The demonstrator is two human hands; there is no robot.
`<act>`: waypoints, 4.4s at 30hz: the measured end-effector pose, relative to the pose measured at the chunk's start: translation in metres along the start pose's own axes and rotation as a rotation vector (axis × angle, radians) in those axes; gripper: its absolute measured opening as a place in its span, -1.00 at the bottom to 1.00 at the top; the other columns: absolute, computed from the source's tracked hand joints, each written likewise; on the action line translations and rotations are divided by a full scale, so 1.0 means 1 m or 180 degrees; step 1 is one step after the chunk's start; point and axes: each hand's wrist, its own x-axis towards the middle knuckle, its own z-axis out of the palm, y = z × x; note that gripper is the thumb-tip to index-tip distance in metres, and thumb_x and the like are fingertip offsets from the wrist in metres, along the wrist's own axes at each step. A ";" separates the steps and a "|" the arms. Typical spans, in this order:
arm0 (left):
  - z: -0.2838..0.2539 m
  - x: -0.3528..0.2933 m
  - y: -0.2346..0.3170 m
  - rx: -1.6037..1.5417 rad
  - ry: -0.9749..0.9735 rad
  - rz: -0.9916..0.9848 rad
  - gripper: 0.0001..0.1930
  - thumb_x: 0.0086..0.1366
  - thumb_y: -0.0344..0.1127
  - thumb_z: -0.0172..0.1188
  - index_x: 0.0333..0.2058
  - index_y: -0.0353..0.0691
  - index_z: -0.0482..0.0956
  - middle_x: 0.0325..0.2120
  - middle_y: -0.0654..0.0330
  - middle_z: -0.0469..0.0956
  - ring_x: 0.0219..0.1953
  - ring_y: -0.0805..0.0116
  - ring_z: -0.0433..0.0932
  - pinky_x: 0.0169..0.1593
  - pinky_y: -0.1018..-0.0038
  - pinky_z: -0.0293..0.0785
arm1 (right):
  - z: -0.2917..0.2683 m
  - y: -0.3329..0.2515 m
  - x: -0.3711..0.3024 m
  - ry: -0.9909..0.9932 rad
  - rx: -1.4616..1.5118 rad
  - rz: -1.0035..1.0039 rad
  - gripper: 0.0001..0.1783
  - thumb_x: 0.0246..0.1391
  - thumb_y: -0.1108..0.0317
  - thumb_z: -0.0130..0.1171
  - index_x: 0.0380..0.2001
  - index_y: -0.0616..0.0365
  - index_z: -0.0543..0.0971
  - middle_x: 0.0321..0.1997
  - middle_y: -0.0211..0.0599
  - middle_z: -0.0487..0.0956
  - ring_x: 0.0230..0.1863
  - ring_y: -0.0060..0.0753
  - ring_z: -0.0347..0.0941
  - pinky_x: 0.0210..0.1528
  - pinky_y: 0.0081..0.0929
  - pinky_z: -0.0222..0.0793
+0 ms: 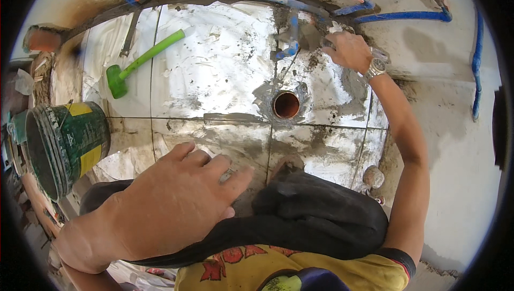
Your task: The person applies mortar to the edges of floor tiles and around a pipe using a trowel.
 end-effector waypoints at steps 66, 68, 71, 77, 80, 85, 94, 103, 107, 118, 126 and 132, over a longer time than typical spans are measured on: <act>-0.007 0.024 0.008 -0.0192 -0.0186 0.0075 -0.37 0.41 -0.03 0.33 0.34 -0.17 0.44 0.10 -0.03 0.62 0.11 -0.20 0.62 0.29 0.07 0.48 | 0.008 0.014 0.055 -0.0290 0.1289 0.0356 -0.28 0.36 -0.21 0.07 -0.21 0.40 0.71 -0.40 0.24 0.70 -0.23 0.21 0.73 -0.12 -0.04 0.60; -0.010 0.027 0.006 -0.0090 -0.0333 0.0066 -0.36 0.41 -0.03 0.32 0.35 -0.17 0.44 0.11 -0.03 0.61 0.13 -0.20 0.61 0.30 0.06 0.48 | 0.001 0.014 0.055 -0.0529 0.1416 0.0390 -0.27 0.35 -0.21 0.06 -0.27 0.42 0.70 -0.45 0.23 0.68 -0.34 0.19 0.70 -0.16 0.00 0.58; -0.008 0.025 0.005 -0.0089 -0.0256 -0.0085 -0.36 0.40 -0.03 0.33 0.34 -0.18 0.44 0.12 -0.03 0.61 0.14 -0.18 0.61 0.29 0.06 0.48 | -0.006 0.009 0.044 -0.1107 0.1512 0.0431 -0.26 0.33 -0.21 0.06 -0.30 0.43 0.70 -0.39 0.29 0.69 -0.30 0.18 0.71 -0.11 0.04 0.57; -0.003 0.015 0.002 -0.0047 -0.0126 -0.0125 -0.37 0.39 -0.04 0.34 0.34 -0.17 0.43 0.13 -0.04 0.61 0.14 -0.15 0.61 0.30 0.07 0.46 | 0.025 0.030 0.019 -0.0435 0.0857 -0.0170 -0.27 0.28 -0.27 0.05 -0.13 0.29 0.74 -0.16 0.23 0.73 -0.08 0.21 0.70 0.03 0.06 0.57; -0.002 0.014 0.005 -0.0095 -0.0189 -0.0072 -0.36 0.38 -0.04 0.34 0.34 -0.17 0.43 0.11 -0.03 0.61 0.13 -0.14 0.61 0.30 0.08 0.47 | -0.001 0.020 0.014 -0.0573 0.0612 -0.0003 -0.24 0.31 -0.33 0.04 0.07 0.19 0.70 0.08 0.12 0.69 0.14 0.17 0.61 0.21 0.03 0.49; -0.004 0.011 0.010 -0.0086 -0.0225 -0.0022 -0.35 0.38 -0.04 0.35 0.35 -0.17 0.43 0.07 -0.02 0.62 0.12 -0.15 0.62 0.28 0.09 0.48 | 0.021 0.023 0.010 -0.0436 0.0522 -0.0111 -0.32 0.28 -0.27 0.09 0.07 0.12 0.73 -0.03 0.18 0.72 0.05 0.21 0.67 0.15 0.05 0.56; 0.001 0.006 0.008 -0.0107 -0.0105 0.0016 -0.35 0.39 -0.02 0.34 0.35 -0.17 0.44 0.05 -0.04 0.62 0.09 -0.17 0.63 0.24 0.07 0.51 | 0.002 0.010 0.002 -0.0343 0.0131 -0.0170 -0.37 0.24 -0.23 0.21 0.01 0.11 0.76 -0.13 0.07 0.76 0.00 0.17 0.69 0.09 0.06 0.58; -0.003 0.012 0.009 -0.0071 -0.0160 0.0017 -0.36 0.40 -0.02 0.33 0.35 -0.16 0.44 0.05 -0.03 0.62 0.08 -0.16 0.63 0.24 0.08 0.51 | 0.004 0.013 0.033 -0.0241 0.0198 0.0163 -0.34 0.28 -0.24 0.15 -0.11 0.23 0.75 -0.20 0.23 0.72 -0.08 0.28 0.67 0.06 0.04 0.59; -0.001 0.006 0.010 -0.0119 -0.0079 -0.0045 -0.35 0.40 -0.02 0.33 0.35 -0.16 0.43 0.07 -0.04 0.61 0.06 -0.17 0.64 0.23 0.07 0.52 | 0.013 0.041 0.019 -0.0520 0.1046 -0.0402 -0.26 0.30 -0.25 0.04 -0.29 0.36 0.72 -0.41 0.17 0.67 -0.33 0.17 0.65 -0.14 0.08 0.54; -0.003 0.017 0.008 -0.0193 -0.0173 0.0053 -0.36 0.41 -0.01 0.33 0.34 -0.17 0.44 0.07 -0.05 0.61 0.05 -0.19 0.64 0.23 0.03 0.51 | 0.017 0.012 0.069 -0.0265 0.1691 0.0372 -0.29 0.36 -0.12 0.00 -0.39 0.48 0.63 -0.50 0.10 0.66 -0.46 -0.04 0.66 -0.25 0.00 0.53; 0.002 0.009 0.004 -0.0210 -0.0176 -0.0071 -0.36 0.40 0.00 0.33 0.35 -0.16 0.45 0.14 -0.07 0.60 0.09 -0.20 0.64 0.26 0.02 0.50 | 0.039 0.044 0.031 -0.0706 0.1179 -0.0276 -0.26 0.35 -0.19 0.00 -0.22 0.43 0.71 -0.39 0.17 0.70 -0.32 0.10 0.68 -0.10 0.04 0.58; 0.002 0.002 0.013 -0.0222 -0.0311 -0.0050 -0.37 0.42 0.01 0.31 0.35 -0.15 0.44 0.13 -0.07 0.60 0.12 -0.21 0.63 0.27 0.01 0.49 | 0.009 0.027 0.018 -0.0690 0.0692 0.0012 -0.23 0.33 -0.24 0.13 0.20 0.30 0.61 0.13 0.26 0.65 0.18 0.26 0.59 0.25 0.07 0.47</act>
